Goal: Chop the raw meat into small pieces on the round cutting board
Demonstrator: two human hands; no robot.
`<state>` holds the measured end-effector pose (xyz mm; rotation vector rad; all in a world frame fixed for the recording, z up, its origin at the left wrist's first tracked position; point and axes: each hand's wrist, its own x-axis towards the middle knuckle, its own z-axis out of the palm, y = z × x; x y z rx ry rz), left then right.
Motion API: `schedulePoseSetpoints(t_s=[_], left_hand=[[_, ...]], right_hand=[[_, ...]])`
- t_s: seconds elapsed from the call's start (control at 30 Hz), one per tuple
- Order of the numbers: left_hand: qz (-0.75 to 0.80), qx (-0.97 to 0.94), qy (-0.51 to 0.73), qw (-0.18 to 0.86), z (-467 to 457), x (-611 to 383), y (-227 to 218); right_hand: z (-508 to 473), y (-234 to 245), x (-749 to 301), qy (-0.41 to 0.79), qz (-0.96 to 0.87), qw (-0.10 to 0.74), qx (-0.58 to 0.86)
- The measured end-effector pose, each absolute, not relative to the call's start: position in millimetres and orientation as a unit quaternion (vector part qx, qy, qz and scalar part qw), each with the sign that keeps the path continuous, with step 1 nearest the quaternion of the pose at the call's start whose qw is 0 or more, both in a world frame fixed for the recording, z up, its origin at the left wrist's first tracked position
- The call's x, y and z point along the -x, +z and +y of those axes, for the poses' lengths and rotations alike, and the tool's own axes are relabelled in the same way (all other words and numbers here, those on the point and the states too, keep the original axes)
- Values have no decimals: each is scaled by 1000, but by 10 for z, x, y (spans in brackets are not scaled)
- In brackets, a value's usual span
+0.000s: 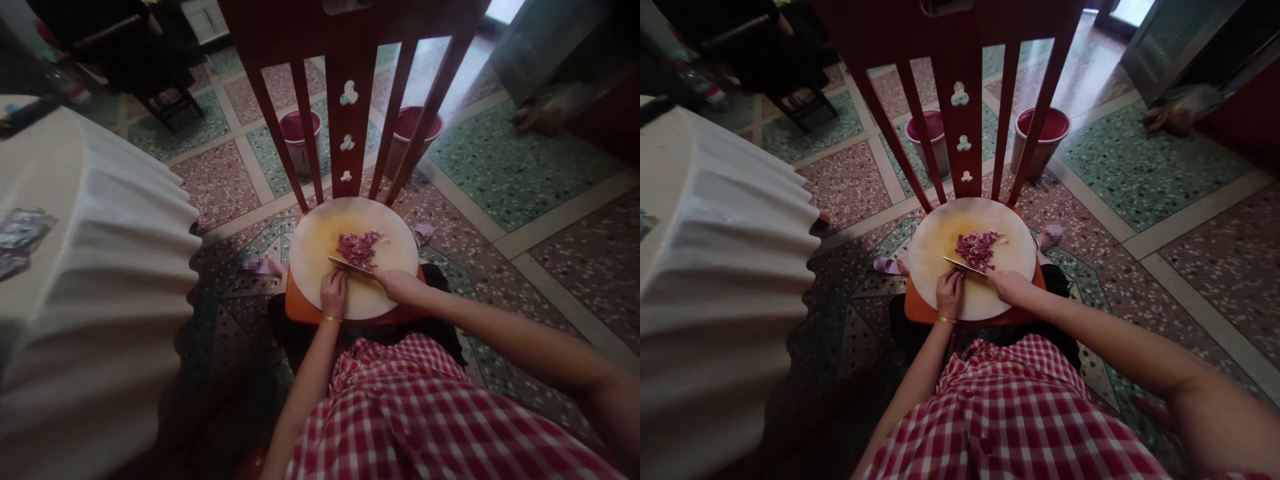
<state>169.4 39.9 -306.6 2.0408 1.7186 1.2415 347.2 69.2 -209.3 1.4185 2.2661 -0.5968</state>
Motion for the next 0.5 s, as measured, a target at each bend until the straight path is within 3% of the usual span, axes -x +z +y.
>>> schedulePoseSetpoints(t_s=[0.33,0.5], left_hand=[[582,-695,405,119,382,-1673,-3120],[579,-703,405,75,420,-1674,-3127]], right_hand=[[660,-2017,-3288,-195,841,176,-474],[896,-2030,-2873,-211,842,181,-463]])
